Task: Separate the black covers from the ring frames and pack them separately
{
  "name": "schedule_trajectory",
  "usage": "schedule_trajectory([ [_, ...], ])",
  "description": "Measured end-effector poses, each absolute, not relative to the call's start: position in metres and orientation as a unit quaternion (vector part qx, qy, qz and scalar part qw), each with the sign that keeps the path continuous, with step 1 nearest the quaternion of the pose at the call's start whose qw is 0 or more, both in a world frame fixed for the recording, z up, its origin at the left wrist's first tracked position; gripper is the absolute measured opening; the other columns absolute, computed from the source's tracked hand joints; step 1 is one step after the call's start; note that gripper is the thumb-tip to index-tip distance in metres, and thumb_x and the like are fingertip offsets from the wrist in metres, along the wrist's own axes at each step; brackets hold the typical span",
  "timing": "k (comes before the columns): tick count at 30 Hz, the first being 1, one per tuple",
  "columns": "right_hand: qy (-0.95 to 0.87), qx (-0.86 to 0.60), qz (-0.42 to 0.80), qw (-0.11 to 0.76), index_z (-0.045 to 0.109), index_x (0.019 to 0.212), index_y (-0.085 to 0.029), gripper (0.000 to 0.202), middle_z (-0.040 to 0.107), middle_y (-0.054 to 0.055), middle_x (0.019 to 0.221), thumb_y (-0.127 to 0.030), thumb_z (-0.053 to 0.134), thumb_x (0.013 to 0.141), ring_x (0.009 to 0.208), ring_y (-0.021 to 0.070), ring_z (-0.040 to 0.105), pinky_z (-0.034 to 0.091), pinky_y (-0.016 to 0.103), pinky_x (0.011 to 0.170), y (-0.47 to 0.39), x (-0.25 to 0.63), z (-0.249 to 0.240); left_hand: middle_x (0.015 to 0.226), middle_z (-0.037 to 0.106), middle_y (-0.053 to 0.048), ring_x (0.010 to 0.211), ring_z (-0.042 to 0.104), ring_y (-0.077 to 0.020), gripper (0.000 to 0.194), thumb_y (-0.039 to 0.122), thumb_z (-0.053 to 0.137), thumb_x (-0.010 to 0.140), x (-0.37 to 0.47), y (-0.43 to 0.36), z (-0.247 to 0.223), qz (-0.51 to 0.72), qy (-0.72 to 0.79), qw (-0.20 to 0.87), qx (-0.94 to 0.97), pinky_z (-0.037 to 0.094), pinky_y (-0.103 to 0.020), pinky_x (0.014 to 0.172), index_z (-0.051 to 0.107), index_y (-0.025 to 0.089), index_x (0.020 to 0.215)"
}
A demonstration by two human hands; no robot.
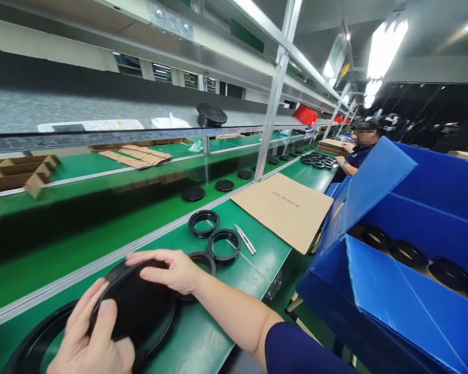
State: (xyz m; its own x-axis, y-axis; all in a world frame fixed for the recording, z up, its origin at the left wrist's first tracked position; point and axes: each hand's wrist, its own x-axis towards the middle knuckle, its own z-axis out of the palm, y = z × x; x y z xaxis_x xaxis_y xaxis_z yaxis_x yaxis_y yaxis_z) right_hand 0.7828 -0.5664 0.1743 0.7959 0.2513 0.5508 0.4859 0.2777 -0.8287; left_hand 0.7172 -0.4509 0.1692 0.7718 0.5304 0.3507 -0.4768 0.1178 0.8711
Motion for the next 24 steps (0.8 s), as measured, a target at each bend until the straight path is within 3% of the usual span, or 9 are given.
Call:
schedule_trajectory([
  [4,-0.267,-0.659,-0.157,0.685,0.073,0.123,-0.027,0.043,0.069,0.005,0.131,-0.052,0.067,0.089,0.127,0.0227,0.059,0.039,0.038,0.117,-0.566,0.775,0.165,0.130,0.071,-0.003,0.128,0.060,-0.0327,0.036,0.048,0.080,0.074,0.737,-0.438,0.154,0.279,0.000,0.853,0.440,0.042,-0.052,0.119,0.080,0.026,0.102],
  [6,-0.244,-0.658,-0.155,0.696,0.071,0.126,-0.027,0.040,0.068,0.004,0.132,-0.049,0.064,0.092,0.127,0.0221,0.058,0.039,0.038,0.116,-0.568,0.777,0.158,0.124,0.073,-0.008,0.120,0.066,-0.0297,0.046,0.046,0.086,0.070,0.739,-0.429,0.151,0.239,0.007,0.863,0.444,0.051,-0.045,0.110,0.078,0.022,0.108],
  [10,-0.211,-0.615,-0.127,0.749,0.069,0.124,-0.026,0.039,0.068,0.005,0.130,-0.048,0.067,0.092,0.123,0.0231,0.060,0.043,0.039,0.112,-0.567,0.787,0.143,0.109,0.077,-0.007,0.102,0.071,-0.0209,0.054,0.043,0.094,0.064,0.733,-0.420,0.153,0.151,0.016,0.879,0.452,0.058,-0.027,0.088,0.076,0.021,0.110],
  [16,-0.199,-0.583,-0.101,0.781,0.068,0.116,-0.025,0.035,0.069,0.005,0.121,-0.052,0.066,0.093,0.111,0.0221,0.064,0.050,0.040,0.104,-0.560,0.783,0.137,0.094,0.077,-0.008,0.085,0.074,-0.0230,0.051,0.046,0.093,0.065,0.719,-0.420,0.157,0.028,-0.055,0.903,0.425,0.060,-0.030,0.072,0.076,0.015,0.102],
  [21,-0.212,-0.682,-0.194,0.673,0.059,0.139,-0.028,0.052,0.056,0.008,0.142,-0.060,0.055,0.097,0.135,0.0264,0.050,0.034,0.049,0.121,-0.565,0.779,0.139,0.089,0.077,-0.006,0.083,0.073,-0.0198,0.041,0.041,0.092,0.069,0.719,-0.430,0.153,0.096,-0.073,0.905,0.409,0.059,-0.029,0.080,0.076,0.016,0.097],
  [24,-0.291,-0.686,-0.163,0.646,0.041,0.155,-0.031,0.086,0.039,0.009,0.159,-0.076,0.063,0.085,0.149,0.0328,0.035,0.031,0.052,0.123,-0.565,0.774,0.138,0.093,0.077,-0.006,0.087,0.072,-0.0187,0.036,0.039,0.090,0.073,0.719,-0.434,0.153,0.155,-0.079,0.892,0.418,0.058,-0.029,0.086,0.077,0.016,0.098],
])
